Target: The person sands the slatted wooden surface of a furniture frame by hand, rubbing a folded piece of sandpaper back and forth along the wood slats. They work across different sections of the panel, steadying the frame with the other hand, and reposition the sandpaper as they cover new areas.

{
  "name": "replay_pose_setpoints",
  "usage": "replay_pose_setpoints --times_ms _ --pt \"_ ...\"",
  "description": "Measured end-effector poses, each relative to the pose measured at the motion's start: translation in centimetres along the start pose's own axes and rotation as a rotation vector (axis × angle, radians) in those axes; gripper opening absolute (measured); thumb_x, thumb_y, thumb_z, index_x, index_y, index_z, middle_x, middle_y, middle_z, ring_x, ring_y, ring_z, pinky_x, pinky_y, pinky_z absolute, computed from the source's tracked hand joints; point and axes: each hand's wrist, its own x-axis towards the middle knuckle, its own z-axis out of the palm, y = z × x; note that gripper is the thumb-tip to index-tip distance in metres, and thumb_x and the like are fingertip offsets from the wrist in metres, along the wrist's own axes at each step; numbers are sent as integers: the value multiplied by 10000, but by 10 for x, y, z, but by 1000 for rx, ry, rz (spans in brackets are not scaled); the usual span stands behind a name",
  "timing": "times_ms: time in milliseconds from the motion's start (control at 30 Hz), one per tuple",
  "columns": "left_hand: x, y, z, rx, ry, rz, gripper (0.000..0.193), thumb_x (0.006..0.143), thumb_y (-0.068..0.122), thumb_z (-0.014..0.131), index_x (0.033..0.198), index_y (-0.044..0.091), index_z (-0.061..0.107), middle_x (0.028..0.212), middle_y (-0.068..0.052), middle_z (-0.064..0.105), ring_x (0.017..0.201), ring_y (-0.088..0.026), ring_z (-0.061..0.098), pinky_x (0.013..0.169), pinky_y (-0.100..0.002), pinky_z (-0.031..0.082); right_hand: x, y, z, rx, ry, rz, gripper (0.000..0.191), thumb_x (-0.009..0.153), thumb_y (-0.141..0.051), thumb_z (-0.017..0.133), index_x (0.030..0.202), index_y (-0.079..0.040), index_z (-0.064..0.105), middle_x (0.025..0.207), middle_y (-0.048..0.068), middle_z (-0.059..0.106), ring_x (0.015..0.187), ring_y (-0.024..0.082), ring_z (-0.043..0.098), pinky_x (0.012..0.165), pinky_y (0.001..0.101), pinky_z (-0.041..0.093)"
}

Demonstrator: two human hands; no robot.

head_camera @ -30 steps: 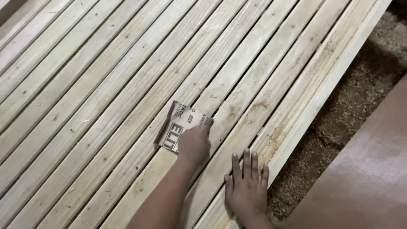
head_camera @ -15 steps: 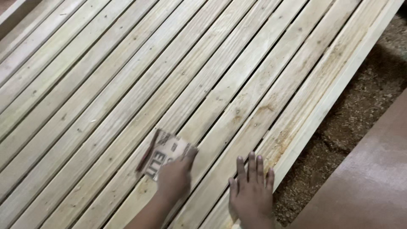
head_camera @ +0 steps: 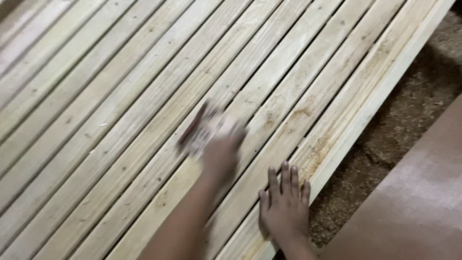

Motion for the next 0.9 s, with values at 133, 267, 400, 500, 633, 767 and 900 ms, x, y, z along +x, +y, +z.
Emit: replay_pose_setpoints --times_ms 133,267,400,500,633,767,900 --pt "-153 -81 -14 -79 -97 -301 444 928 293 560 1314 458 706 988 -75 757 801 -333 721 697 -475 557 1 0 9 11 59 -8 672 982 -527 252 1574 -214 196 1661 108 97 1530 261 41 1197 509 9" --pt "-163 -95 -6 84 -113 -269 470 851 236 575 1258 434 702 842 -88 733 785 -340 701 691 -497 541 2 2 11 26 80 -11 675 997 -535 235 1586 -215 157 1678 106 69 1538 256 29 1207 505 -10" --pt "-58 -43 -4 191 -205 -222 472 827 157 598 1245 365 665 852 -146 705 786 -369 692 665 -532 538 3 1 8 -20 62 35 683 971 -568 237 1588 -287 157 1665 38 61 1542 215 32 1233 471 -8" --pt "7 -6 -7 106 -94 -74 276 868 212 611 1109 263 735 911 -154 729 863 -376 711 725 -534 545 3 0 5 -67 12 30 665 990 -569 263 1577 -260 216 1670 83 119 1515 256 96 1212 480 37" --pt "-7 -8 -9 21 0 -84 349 813 156 606 1113 259 752 922 -158 737 873 -363 722 744 -516 555 2 5 -1 -196 -271 111 683 989 -599 262 1603 -301 220 1680 43 157 1549 246 135 1242 463 56" --pt "-113 -55 -11 -57 94 -77 434 873 139 592 1228 354 719 838 -151 710 775 -377 695 671 -528 525 -7 -5 0 -318 -276 132 686 1025 -568 249 1627 -244 196 1710 14 139 1575 269 134 1269 461 54" --pt "-221 -99 -26 5 180 -94 291 891 218 647 1146 296 764 860 -138 690 791 -368 674 651 -505 519 -24 -52 19 -38 7 92 755 1046 -518 215 1595 -10 117 1704 186 50 1552 412 28 1216 513 26"
